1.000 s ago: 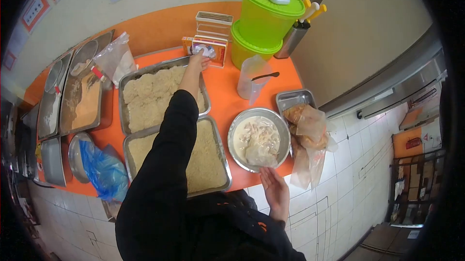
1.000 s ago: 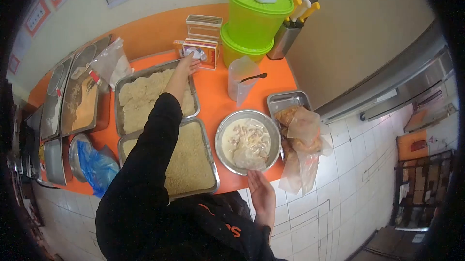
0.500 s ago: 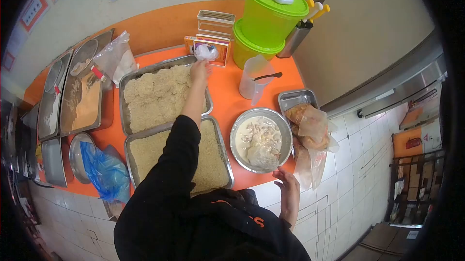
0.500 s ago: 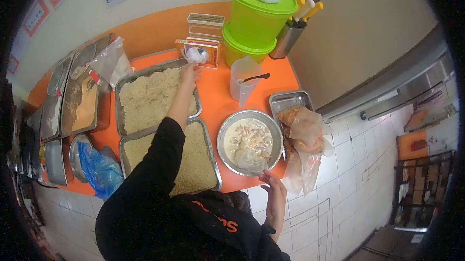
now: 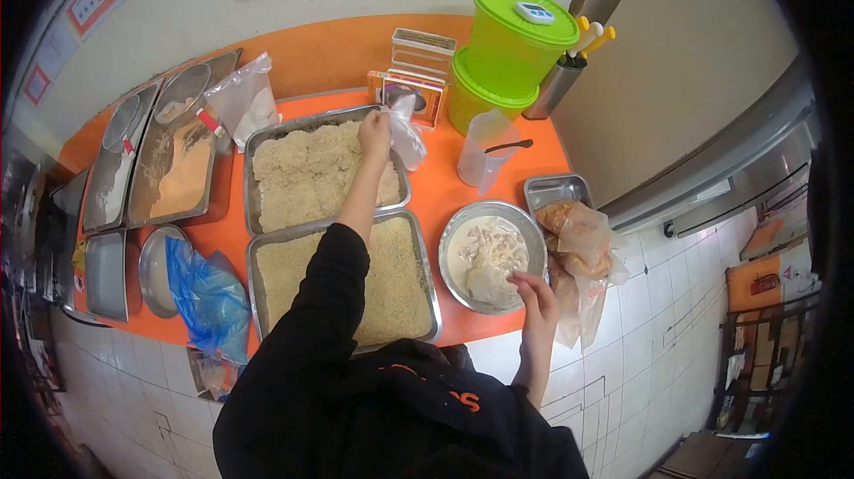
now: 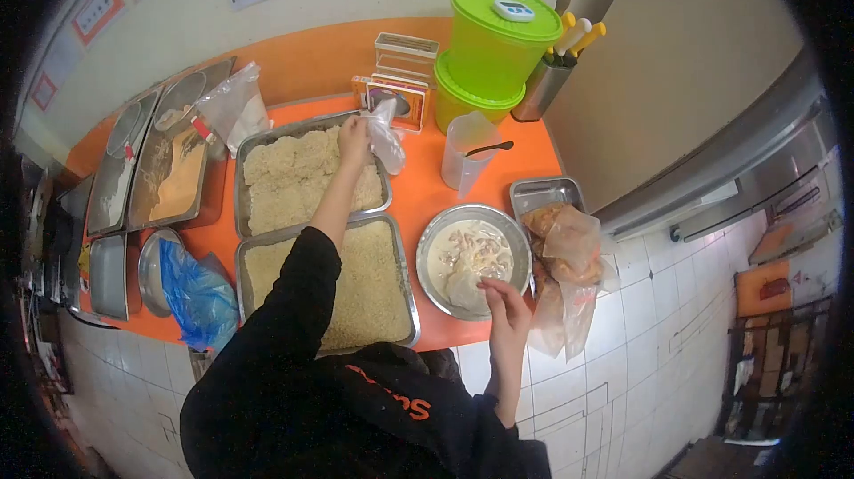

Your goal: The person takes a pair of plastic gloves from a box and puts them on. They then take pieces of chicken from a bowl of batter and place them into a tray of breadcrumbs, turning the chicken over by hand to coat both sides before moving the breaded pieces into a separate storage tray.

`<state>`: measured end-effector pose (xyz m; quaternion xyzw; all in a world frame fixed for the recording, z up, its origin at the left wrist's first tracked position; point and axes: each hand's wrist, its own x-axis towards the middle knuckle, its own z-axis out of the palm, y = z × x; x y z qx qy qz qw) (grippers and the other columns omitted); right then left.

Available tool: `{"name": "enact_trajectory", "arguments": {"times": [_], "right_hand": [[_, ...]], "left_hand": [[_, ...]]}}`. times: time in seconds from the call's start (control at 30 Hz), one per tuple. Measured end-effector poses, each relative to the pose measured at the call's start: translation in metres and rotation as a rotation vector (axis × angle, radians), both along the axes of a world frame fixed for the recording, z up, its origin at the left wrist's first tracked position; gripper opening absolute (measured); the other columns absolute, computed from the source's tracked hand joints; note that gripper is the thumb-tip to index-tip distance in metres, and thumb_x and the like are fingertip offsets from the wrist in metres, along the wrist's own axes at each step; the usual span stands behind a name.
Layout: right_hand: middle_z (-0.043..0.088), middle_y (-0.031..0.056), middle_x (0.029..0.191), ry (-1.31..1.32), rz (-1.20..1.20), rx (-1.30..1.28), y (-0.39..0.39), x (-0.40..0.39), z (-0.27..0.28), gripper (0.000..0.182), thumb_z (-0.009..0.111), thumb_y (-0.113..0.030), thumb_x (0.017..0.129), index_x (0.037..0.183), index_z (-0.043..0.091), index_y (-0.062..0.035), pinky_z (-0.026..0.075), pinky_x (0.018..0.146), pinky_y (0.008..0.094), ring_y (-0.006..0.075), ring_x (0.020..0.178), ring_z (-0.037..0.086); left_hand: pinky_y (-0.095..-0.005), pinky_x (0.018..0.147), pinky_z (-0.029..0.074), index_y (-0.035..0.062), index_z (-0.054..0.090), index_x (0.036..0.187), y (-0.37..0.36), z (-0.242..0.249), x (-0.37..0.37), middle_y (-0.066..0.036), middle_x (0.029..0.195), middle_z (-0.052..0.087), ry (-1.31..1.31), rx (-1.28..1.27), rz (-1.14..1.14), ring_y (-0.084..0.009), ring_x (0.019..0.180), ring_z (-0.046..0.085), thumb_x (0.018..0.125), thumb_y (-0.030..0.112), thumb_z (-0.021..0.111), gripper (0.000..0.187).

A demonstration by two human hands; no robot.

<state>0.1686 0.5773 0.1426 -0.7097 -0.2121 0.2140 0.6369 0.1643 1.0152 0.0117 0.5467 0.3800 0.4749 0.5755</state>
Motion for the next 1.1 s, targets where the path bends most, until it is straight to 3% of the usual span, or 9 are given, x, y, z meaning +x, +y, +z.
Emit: {"name": "enact_trajectory", "arguments": {"times": [0.13,0.23,0.3,0.4,0.6,0.73,0.83,1.03,1.1], "right_hand": [[0.07,0.0087,0.107,-0.169,0.201,0.012,0.068,0.025,0.029,0.024,0.058,-0.013,0.099,0.114,0.067,0.0026,0.044,0.097,0.029,0.0156,0.106,0.062],[0.065,0.0128,0.125,-0.194,0.226,0.188,0.193,0.053,0.012,0.044,0.059,-0.03,0.1,0.135,0.055,-0.0018,0.041,0.104,0.032,0.0204,0.117,0.059],[0.063,0.0122,0.129,-0.17,0.182,-0.023,0.248,0.046,0.002,0.052,0.061,-0.036,0.099,0.138,0.051,-0.0025,0.044,0.105,0.0354,0.0226,0.119,0.06],[0.065,0.0123,0.125,0.949,0.873,0.289,0.298,0.054,-0.043,0.053,0.063,-0.034,0.098,0.137,0.05,-0.0004,0.051,0.1,0.0402,0.0245,0.117,0.063],[0.066,0.012,0.122,0.794,0.845,0.274,0.309,0.011,-0.05,0.055,0.079,-0.013,0.086,0.133,0.053,-0.0015,0.055,0.095,0.0386,0.0234,0.108,0.067],[0.069,0.0105,0.119,0.632,0.872,0.036,0.323,0.019,-0.041,0.049,0.079,-0.011,0.085,0.128,0.058,0.0002,0.057,0.087,0.0362,0.0212,0.104,0.069],[0.069,0.0106,0.118,0.448,0.814,-0.023,0.336,0.048,-0.048,0.048,0.079,-0.012,0.084,0.126,0.061,-0.0008,0.057,0.085,0.0343,0.0194,0.103,0.069],[0.07,0.0108,0.1,-1.034,0.097,-0.177,0.387,0.083,-0.064,0.037,0.069,-0.009,0.081,0.116,0.06,-0.0061,0.059,0.073,0.0379,0.0262,0.089,0.07],[0.066,0.0091,0.096,-1.398,0.162,-0.297,0.407,0.092,-0.085,0.035,0.067,-0.007,0.079,0.113,0.059,-0.0096,0.058,0.069,0.0397,0.0289,0.087,0.068]], "left_hand": [[-0.0256,0.061,0.045,0.0102,0.055,0.081,-0.006,0.025,-0.036,0.003,0.076,0.051,-0.305,-0.153,-0.141,-0.0094,0.068,0.051,0.095,0.02,0.056,0.018],[-0.0253,0.062,0.044,0.0117,0.052,0.079,-0.035,0.052,-0.068,0.003,0.077,0.049,-0.494,-0.197,-0.196,-0.0082,0.07,0.049,0.096,0.017,0.055,0.018],[-0.0262,0.067,0.044,0.0121,0.051,0.079,-0.056,0.069,-0.082,0.003,0.079,0.05,-0.602,-0.247,-0.207,-0.0089,0.073,0.05,0.095,0.015,0.054,0.016],[-0.0273,0.076,0.044,0.0127,0.052,0.081,-0.066,0.078,-0.102,0.003,0.082,0.051,-0.603,-0.264,-0.222,-0.0106,0.077,0.052,0.094,0.013,0.054,0.012],[-0.0263,0.076,0.043,0.0117,0.053,0.082,-0.026,0.053,-0.143,0.002,0.084,0.052,-0.462,-0.155,-0.047,-0.0099,0.079,0.051,0.095,0.013,0.052,0.013],[-0.0278,0.071,0.043,0.0102,0.053,0.079,-0.013,0.064,-0.146,0.001,0.079,0.052,-0.408,-0.085,0.12,-0.0095,0.078,0.051,0.095,0.015,0.053,0.017],[-0.0306,0.072,0.046,0.008,0.053,0.083,0.022,0.064,-0.151,0.0,0.081,0.053,-0.474,-0.061,0.329,-0.0111,0.08,0.052,0.095,0.017,0.054,0.015],[-0.0363,0.078,0.049,0.0036,0.054,0.103,0.11,0.057,-0.134,-0.009,0.095,0.059,-0.028,0.127,0.3,-0.0206,0.087,0.059,0.094,0.024,0.061,0.023],[-0.0407,0.08,0.05,0.004,0.053,0.11,0.112,0.064,-0.096,-0.016,0.103,0.061,0.251,0.305,0.218,-0.0286,0.092,0.063,0.092,0.027,0.066,0.032]]}}
